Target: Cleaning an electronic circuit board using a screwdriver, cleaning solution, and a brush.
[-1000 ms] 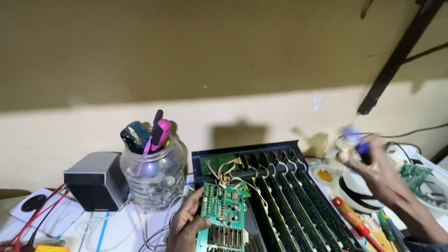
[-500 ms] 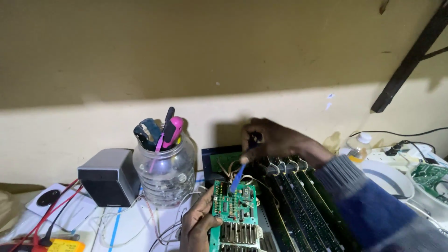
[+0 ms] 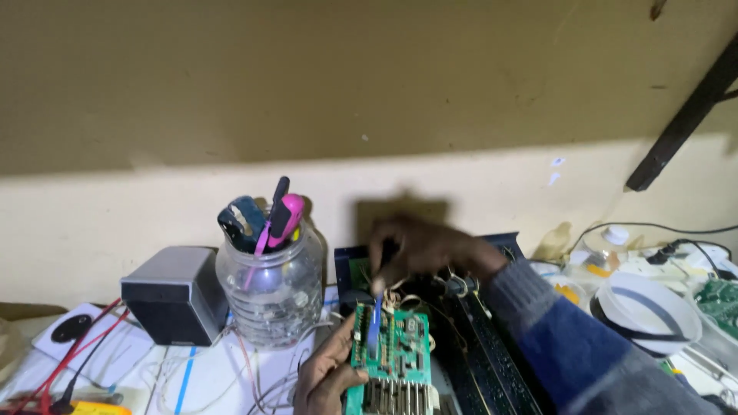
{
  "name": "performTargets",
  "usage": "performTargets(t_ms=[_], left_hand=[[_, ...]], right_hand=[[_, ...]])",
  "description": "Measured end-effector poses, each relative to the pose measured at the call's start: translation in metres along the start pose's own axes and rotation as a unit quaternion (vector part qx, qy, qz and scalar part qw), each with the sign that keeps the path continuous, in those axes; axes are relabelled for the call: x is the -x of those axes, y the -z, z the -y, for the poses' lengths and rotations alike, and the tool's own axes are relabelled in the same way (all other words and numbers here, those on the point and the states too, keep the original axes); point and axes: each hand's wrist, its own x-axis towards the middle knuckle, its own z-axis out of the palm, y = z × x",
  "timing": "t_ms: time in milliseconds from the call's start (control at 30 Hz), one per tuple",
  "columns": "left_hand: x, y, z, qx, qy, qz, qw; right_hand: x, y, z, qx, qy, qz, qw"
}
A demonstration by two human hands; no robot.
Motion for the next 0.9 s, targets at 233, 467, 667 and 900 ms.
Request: performTargets(t_ms=[233,467,667,900], left_hand=[[0.005,-0.001,0.0,0.021,-0.028,-0.015,0.999],[-0.003,0.014,0.015,0.018,-0.066,0.035,0.997],[-0.001,0.006,0.01,-0.013,-0.018,-0.023,0.999],[-0.011,0.014,0.022,-0.008,-0.075,0.019,0.997]], right_hand=[[0.003,-0.002,-0.017,-0.023,0.027,-0.066,0.997],[-0.003,-0.014,-0.039,-0.068,0.032,-0.077,0.994],[0.008,0.009,-0.066,-0.116,0.101,-0.175,0.972],[0.016,0.002,-0.045,-0.09,-0.002,-0.147,0.985]])
